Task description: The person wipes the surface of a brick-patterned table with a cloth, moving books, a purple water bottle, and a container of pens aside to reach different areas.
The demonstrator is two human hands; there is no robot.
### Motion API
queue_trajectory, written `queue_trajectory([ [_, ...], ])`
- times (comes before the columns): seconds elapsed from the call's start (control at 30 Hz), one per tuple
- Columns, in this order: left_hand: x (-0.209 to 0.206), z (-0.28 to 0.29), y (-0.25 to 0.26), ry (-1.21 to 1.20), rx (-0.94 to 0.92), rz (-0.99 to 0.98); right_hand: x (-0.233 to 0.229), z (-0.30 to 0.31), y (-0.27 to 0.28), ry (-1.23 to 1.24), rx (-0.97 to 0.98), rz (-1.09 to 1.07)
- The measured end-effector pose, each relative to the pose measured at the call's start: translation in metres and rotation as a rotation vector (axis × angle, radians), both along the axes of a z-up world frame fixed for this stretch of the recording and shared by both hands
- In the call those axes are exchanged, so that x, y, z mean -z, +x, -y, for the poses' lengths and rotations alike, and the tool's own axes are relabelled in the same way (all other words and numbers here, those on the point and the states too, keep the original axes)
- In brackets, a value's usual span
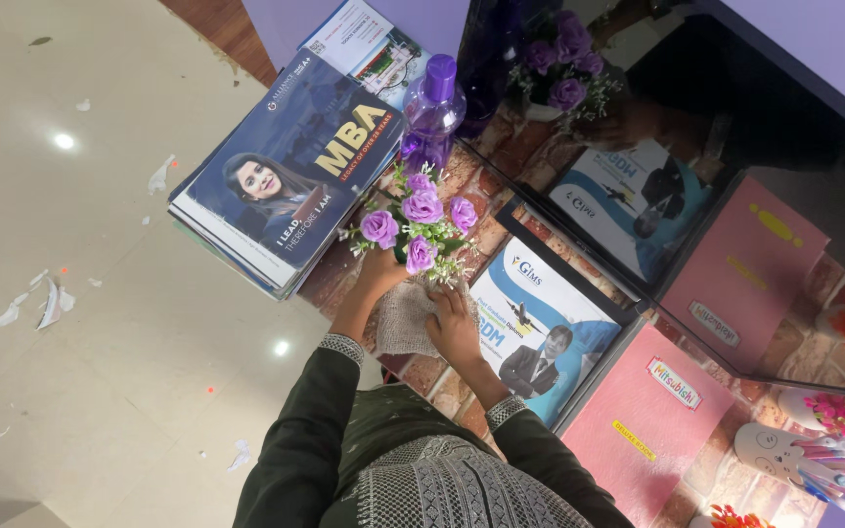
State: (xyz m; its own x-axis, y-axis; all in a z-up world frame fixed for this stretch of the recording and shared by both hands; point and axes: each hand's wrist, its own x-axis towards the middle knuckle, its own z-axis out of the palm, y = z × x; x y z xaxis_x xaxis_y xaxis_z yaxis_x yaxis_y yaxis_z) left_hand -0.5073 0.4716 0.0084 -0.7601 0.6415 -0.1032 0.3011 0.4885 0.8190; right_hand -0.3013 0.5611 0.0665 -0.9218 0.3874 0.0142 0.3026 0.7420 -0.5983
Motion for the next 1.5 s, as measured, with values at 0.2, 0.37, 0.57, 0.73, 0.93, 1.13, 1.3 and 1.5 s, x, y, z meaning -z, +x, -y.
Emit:
queue_trajectory([
  [0.2, -0.007, 0.030, 0.005, -0.480, 0.067, 0.419, 0.020, -0.049, -0.027, 0.100, 0.129, -0.023],
  [0.37, -0.021, 0.125, 0.037, -0.534, -0.064, 0.355, 0.050, -0.114, -0.077, 0.187, 0.282, 0.060],
  [0.57, -0.019, 0.231, 0.089, -0.631, -0.189, 0.379, 0.074, -0.128, -0.146, 0.360, 0.173, 0.151],
  [0.73, -0.045, 0.261, 0.121, -0.609, -0.407, 0.332, 0.040, -0.037, -0.168, 0.455, -0.044, 0.503],
  [0.93, -0.040, 0.279, 0.135, -0.170, -0.474, -0.010, 0.037, 0.104, -0.101, 0.017, -0.664, -0.146],
  [1.13, -0.002, 0.305, 0.144, -0.163, -0.701, 0.362, -0.002, 0.097, -0.071, -0.434, -0.468, -0.115],
  [1.3, -0.010, 0.305, 0.143, -0.240, -0.508, -0.245, -0.006, -0.042, -0.114, -0.086, 0.121, -0.146],
  [1.5, -0.036, 0.284, 0.132, -0.086, -0.673, 0.400, 0.062, -0.121, -0.146, 0.492, 0.128, -0.054],
])
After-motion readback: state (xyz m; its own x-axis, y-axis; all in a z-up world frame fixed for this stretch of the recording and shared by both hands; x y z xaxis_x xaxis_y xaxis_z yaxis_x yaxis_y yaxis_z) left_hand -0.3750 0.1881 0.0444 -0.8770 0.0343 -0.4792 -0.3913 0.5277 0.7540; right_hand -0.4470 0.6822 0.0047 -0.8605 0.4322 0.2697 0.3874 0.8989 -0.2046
